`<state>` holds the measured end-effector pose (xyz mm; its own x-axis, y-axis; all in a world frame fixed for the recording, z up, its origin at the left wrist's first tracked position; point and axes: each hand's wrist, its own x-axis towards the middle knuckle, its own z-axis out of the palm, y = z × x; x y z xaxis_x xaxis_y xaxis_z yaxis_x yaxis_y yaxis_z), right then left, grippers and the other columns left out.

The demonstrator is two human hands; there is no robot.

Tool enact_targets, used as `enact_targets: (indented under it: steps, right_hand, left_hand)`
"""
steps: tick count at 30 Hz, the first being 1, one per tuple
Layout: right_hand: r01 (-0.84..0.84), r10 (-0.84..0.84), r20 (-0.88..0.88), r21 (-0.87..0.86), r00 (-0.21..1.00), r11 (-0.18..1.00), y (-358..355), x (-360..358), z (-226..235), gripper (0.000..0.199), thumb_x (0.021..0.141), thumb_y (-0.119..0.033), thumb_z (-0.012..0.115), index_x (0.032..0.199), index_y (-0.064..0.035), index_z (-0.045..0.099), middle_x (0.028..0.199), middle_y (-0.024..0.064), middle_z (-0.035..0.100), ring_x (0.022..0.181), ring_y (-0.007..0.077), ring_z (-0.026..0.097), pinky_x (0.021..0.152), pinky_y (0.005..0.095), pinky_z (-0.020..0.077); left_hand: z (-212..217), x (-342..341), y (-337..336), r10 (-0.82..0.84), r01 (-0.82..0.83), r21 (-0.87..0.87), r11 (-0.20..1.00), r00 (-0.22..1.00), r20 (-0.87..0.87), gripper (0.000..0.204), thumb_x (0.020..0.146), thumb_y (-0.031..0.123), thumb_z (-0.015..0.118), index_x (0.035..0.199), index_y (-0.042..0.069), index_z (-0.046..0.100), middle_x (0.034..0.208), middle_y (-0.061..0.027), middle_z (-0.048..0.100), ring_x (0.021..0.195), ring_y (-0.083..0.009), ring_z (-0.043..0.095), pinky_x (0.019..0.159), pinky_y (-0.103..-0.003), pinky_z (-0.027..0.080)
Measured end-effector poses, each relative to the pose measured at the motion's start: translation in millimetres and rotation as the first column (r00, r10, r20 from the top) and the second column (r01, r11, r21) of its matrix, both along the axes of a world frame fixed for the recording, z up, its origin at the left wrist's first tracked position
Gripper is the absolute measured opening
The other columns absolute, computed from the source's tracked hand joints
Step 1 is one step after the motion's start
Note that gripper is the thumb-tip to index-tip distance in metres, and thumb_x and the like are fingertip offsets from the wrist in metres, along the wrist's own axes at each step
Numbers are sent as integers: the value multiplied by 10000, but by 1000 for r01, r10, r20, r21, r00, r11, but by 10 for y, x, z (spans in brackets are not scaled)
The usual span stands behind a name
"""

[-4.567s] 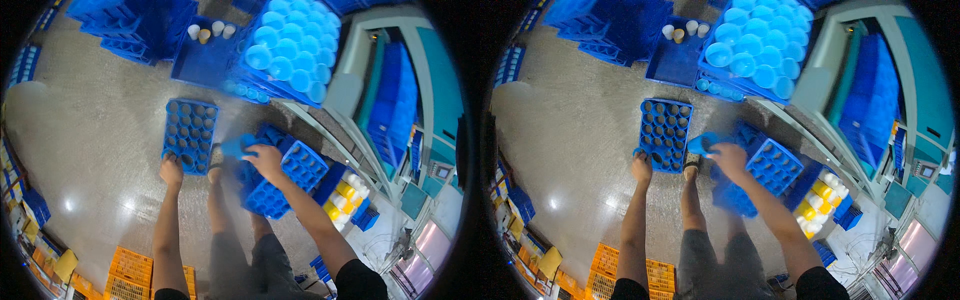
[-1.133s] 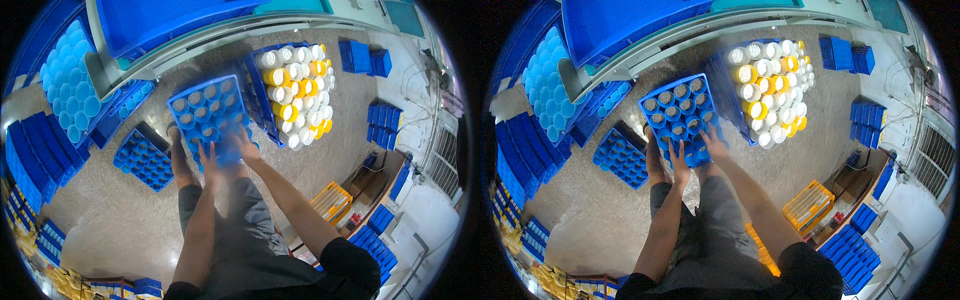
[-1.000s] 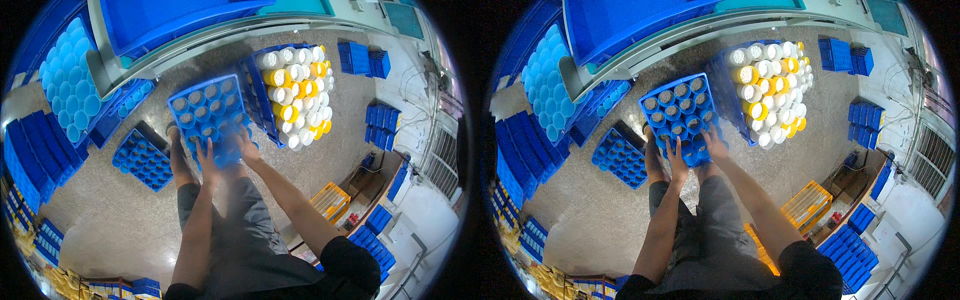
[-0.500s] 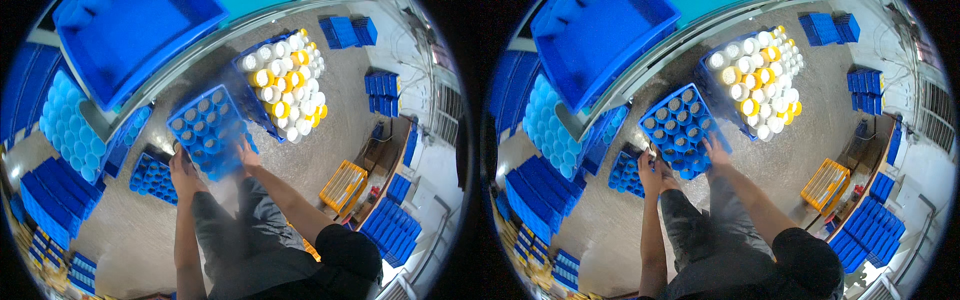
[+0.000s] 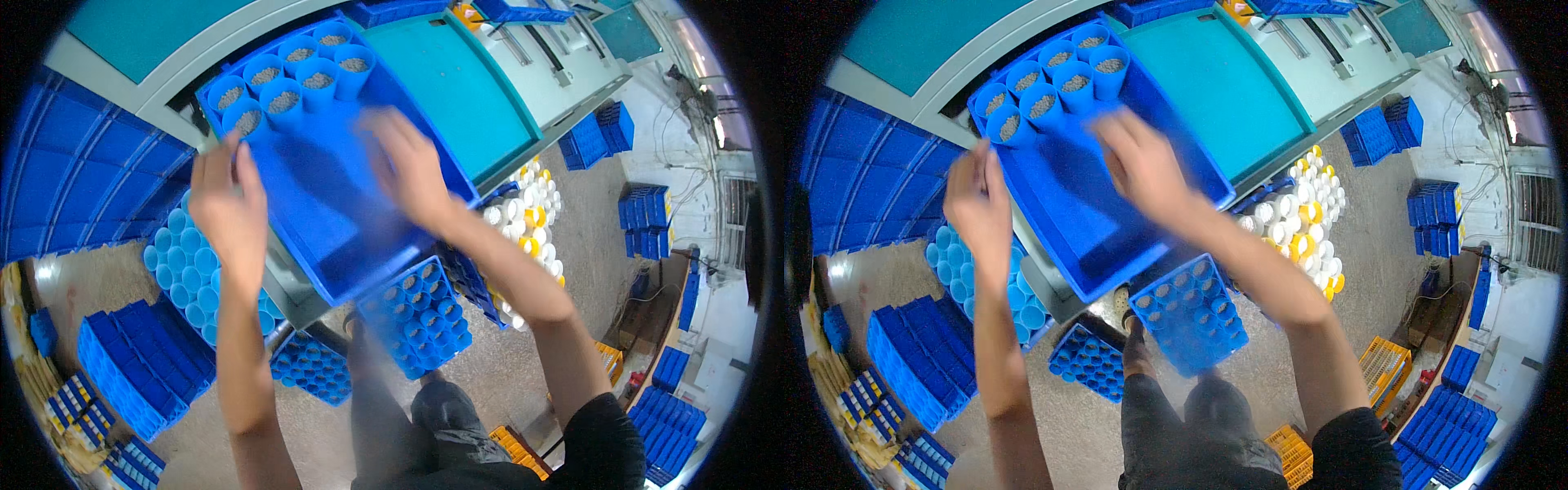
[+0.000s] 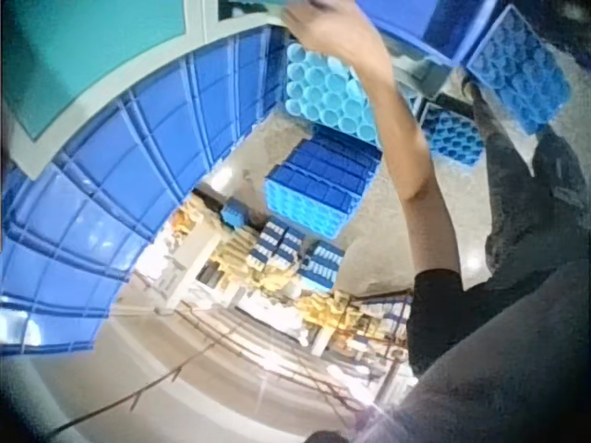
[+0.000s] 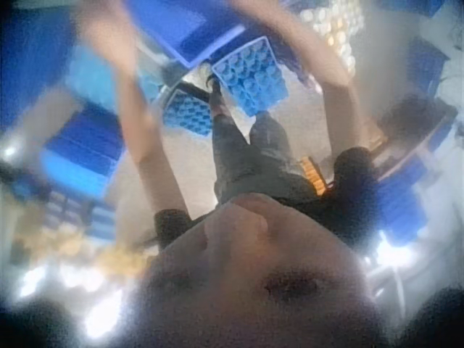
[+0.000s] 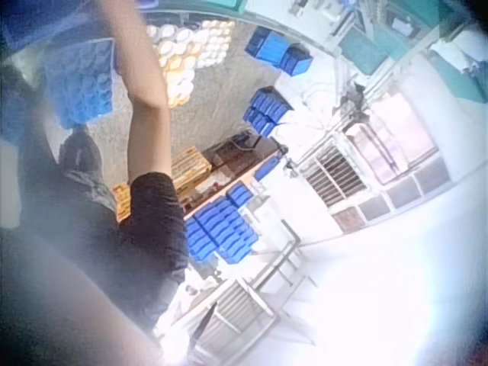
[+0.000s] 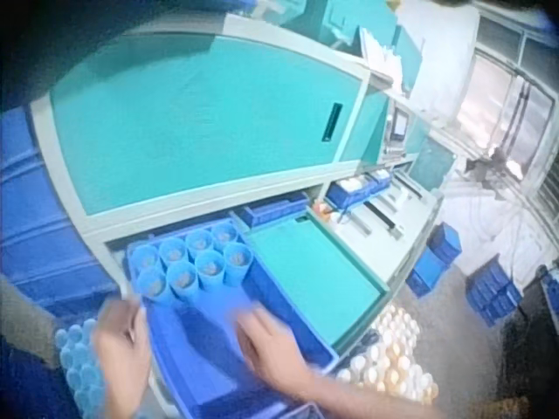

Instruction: The person moves blue trays containing white and yellow cylindrical items, places them on a machine, and uses a handheld scanner to scan the trays. They also handle blue cylindrical inserts and place them into blue trays, then stack and move the trays around the workspace.

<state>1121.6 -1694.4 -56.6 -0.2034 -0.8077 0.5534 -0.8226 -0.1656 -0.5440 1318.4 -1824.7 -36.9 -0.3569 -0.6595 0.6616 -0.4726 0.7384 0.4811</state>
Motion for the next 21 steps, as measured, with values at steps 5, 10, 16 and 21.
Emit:
enact_targets:
  steps: [5, 10, 16, 21]
  right_hand:
    - [320, -151, -485, 288, 862, 902, -1818, -433, -104, 337, 836, -54, 615, 1164, -119, 656, 1169, 192, 608, 1032, 393, 618, 849, 433, 563]
    - [472, -194, -614, 329, 765, 818, -1950, -619, -391, 268, 824, -178, 716, 1091, -171, 729, 1061, 152, 677, 984, 328, 642, 904, 441, 521]
    - [408, -126, -519, 477, 846, 778, -1903, -708, -382, 324, 839, -94, 653, 1144, -184, 717, 1109, 198, 669, 1005, 356, 670, 890, 454, 549]
    - [315, -91, -376, 595, 922, 740, -1709, -643, -89, 324, 822, -67, 642, 1114, -172, 733, 1098, 188, 690, 978, 356, 680, 868, 422, 564]
  left_hand:
    - [-153, -740, -969, 126, -203, 162, 966, 912, 390, 352, 823, 120, 702, 1174, 112, 686, 1032, -195, 679, 979, -369, 674, 814, -452, 564]
    - [-490, -838, -1197, -76, -145, 415, 898, 879, 471, 310, 781, 53, 673, 1084, 79, 732, 992, -253, 692, 957, -416, 671, 845, -469, 544]
    - [-226, -625, -865, -120, 1, 311, 950, 924, 364, 268, 769, 118, 741, 1030, 56, 740, 919, -224, 701, 851, -369, 694, 795, -418, 538]
    - [690, 124, -7, -179, 57, 383, 922, 940, 291, 238, 829, 81, 729, 1053, 2, 717, 902, -124, 718, 762, -153, 641, 706, -284, 505]
